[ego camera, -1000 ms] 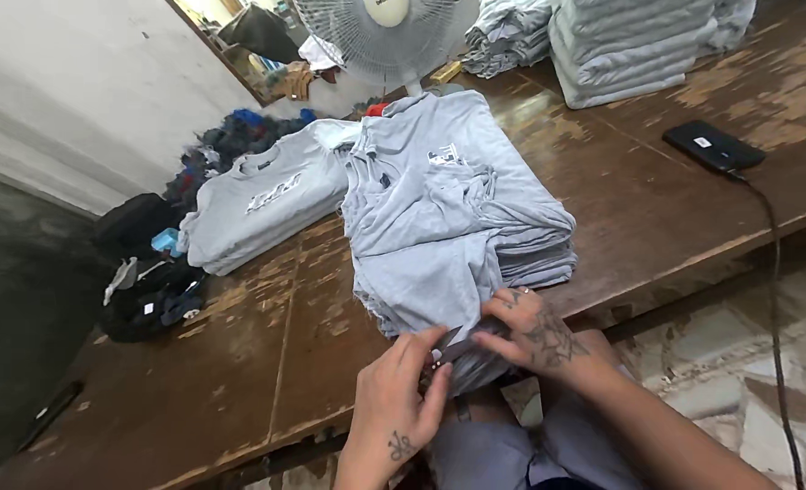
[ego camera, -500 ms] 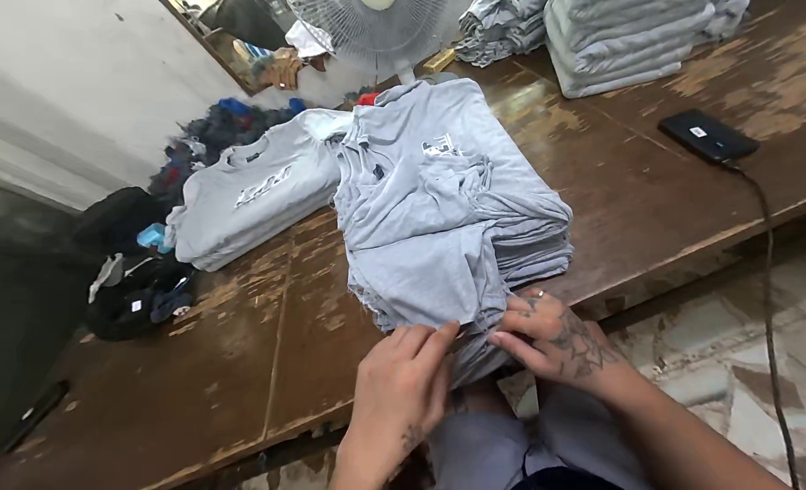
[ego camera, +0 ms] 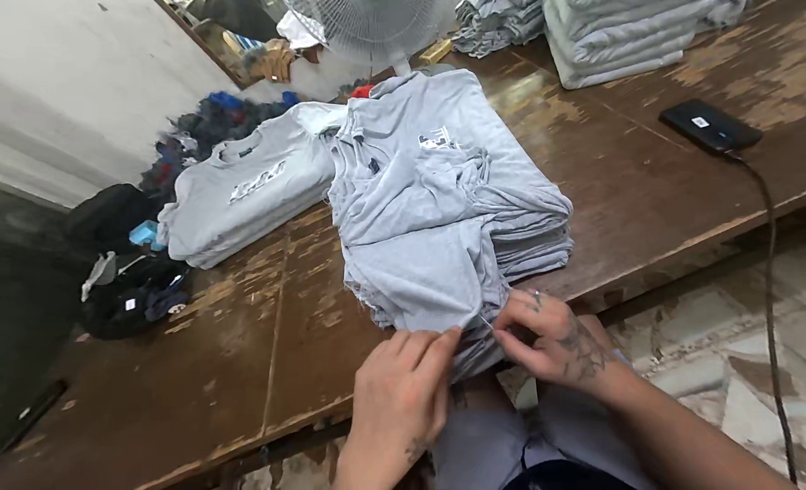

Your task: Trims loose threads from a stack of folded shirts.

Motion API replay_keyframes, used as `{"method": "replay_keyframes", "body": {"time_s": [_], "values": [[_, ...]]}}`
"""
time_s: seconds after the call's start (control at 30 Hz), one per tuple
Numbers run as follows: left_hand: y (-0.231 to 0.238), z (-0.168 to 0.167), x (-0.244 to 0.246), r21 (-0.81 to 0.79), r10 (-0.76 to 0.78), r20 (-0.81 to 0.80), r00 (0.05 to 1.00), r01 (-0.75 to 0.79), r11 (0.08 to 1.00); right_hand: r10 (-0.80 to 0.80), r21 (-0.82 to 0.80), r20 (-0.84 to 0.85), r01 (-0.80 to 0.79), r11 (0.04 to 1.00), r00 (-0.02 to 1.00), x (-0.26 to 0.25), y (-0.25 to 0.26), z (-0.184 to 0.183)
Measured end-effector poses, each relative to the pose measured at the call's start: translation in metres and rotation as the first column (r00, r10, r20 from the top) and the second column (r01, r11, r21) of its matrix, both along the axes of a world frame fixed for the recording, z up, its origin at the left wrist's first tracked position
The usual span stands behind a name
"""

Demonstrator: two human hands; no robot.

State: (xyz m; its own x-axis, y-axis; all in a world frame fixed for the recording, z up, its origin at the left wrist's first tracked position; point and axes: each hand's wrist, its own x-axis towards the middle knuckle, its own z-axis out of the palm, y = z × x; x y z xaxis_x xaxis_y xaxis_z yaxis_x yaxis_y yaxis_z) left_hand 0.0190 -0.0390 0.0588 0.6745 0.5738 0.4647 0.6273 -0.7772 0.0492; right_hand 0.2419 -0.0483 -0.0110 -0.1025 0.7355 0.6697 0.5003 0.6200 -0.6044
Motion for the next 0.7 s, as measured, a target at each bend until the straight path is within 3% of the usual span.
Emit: {"method": "replay_keyframes", "body": {"time_s": [0.43,0.57,0.7], "values": [[0.012,-0.022,0.009,-0.056,0.035,0.044,0.998,-0.032,0.998,0.062,0.086,0.048,-0.066,0.994,0.997,0.003,-0.003,0.001],[0.012,-0.024,0.003,-0.100,0.079,0.147,0.986,-0.065,0.993,0.249,0.160,0.011,-0.248,0.956,0.968,0.006,-0.012,0.010],[0.017,-0.036,0.002,-0.269,0.136,0.375,0.917,-0.033,0.963,0.533,0.228,-0.076,-0.506,0.832,0.843,0.005,-0.048,0.062]]}}
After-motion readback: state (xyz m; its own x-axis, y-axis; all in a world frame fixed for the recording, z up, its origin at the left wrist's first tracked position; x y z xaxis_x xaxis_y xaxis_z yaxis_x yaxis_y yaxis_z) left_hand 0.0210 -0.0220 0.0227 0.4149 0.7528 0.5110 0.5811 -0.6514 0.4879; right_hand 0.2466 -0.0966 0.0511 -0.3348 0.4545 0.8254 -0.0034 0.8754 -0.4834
